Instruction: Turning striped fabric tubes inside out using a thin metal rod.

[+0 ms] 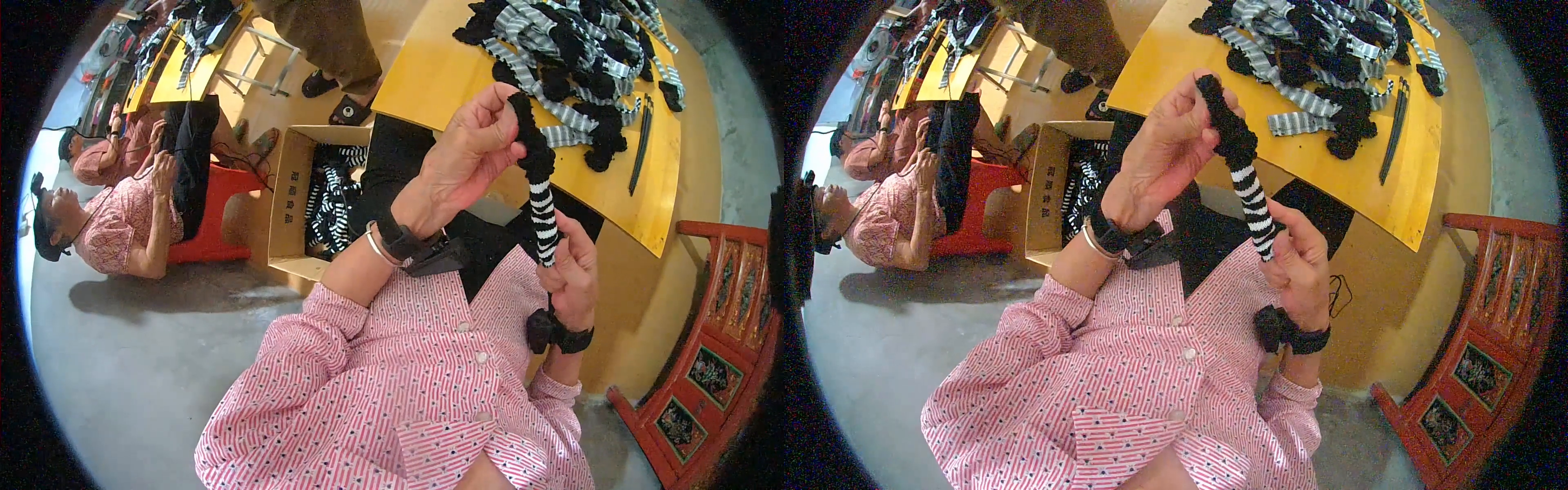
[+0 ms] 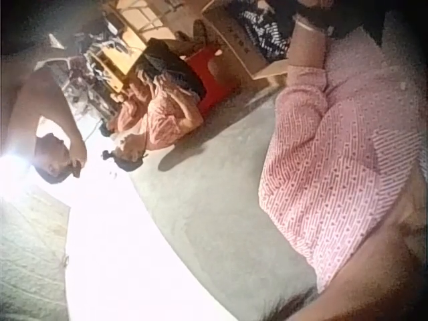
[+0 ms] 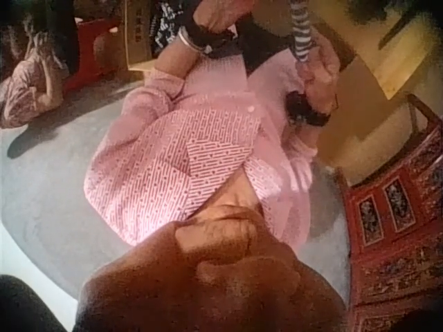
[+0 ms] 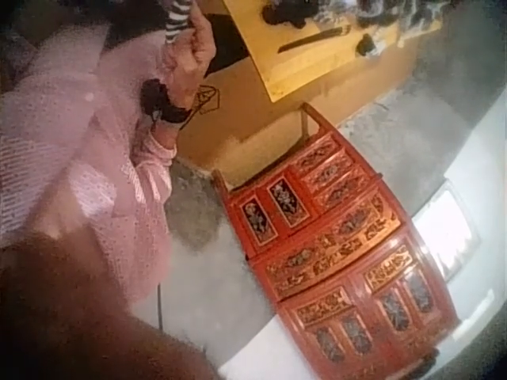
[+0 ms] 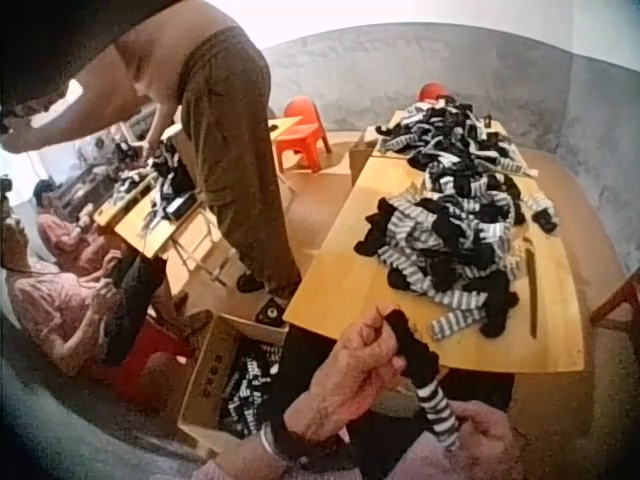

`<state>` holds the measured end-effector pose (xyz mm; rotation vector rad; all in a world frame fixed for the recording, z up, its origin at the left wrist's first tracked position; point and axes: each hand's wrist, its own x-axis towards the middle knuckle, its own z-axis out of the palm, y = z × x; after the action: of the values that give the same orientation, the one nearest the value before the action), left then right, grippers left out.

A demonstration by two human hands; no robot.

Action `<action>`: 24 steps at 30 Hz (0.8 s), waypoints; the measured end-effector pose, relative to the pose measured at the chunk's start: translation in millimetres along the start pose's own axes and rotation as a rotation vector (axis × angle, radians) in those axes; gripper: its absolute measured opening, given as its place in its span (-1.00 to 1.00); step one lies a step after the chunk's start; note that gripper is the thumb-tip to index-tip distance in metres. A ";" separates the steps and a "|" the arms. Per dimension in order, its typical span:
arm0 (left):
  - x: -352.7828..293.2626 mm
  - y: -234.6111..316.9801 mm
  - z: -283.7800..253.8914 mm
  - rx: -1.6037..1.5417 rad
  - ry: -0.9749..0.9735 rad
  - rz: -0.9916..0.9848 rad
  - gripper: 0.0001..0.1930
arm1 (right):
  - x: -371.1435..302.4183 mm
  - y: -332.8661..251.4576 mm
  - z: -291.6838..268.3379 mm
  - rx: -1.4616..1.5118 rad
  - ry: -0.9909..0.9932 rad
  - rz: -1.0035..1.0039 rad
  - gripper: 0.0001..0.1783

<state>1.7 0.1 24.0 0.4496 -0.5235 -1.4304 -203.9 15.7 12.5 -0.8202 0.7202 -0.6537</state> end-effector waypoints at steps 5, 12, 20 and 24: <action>1.6 2.0 -1.8 -0.044 -0.034 0.018 -0.70 | 3.0 1.8 2.3 0.128 -0.041 0.060 -0.62; 5.4 7.3 -5.0 -0.042 -0.040 0.040 -0.67 | 3.9 -4.0 24.1 -0.114 0.056 -0.082 -0.66; 5.5 9.4 -5.1 0.025 -0.028 0.082 -0.70 | 6.4 -6.6 19.8 0.040 -0.033 -0.044 -0.63; 5.9 17.1 -3.7 0.056 -0.055 0.101 -0.71 | 9.6 -12.0 26.8 0.093 -0.012 0.034 -0.63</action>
<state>18.1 -4.3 31.4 0.4238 -0.6236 -1.3363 -180.3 13.2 32.2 -0.7243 0.6867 -0.6472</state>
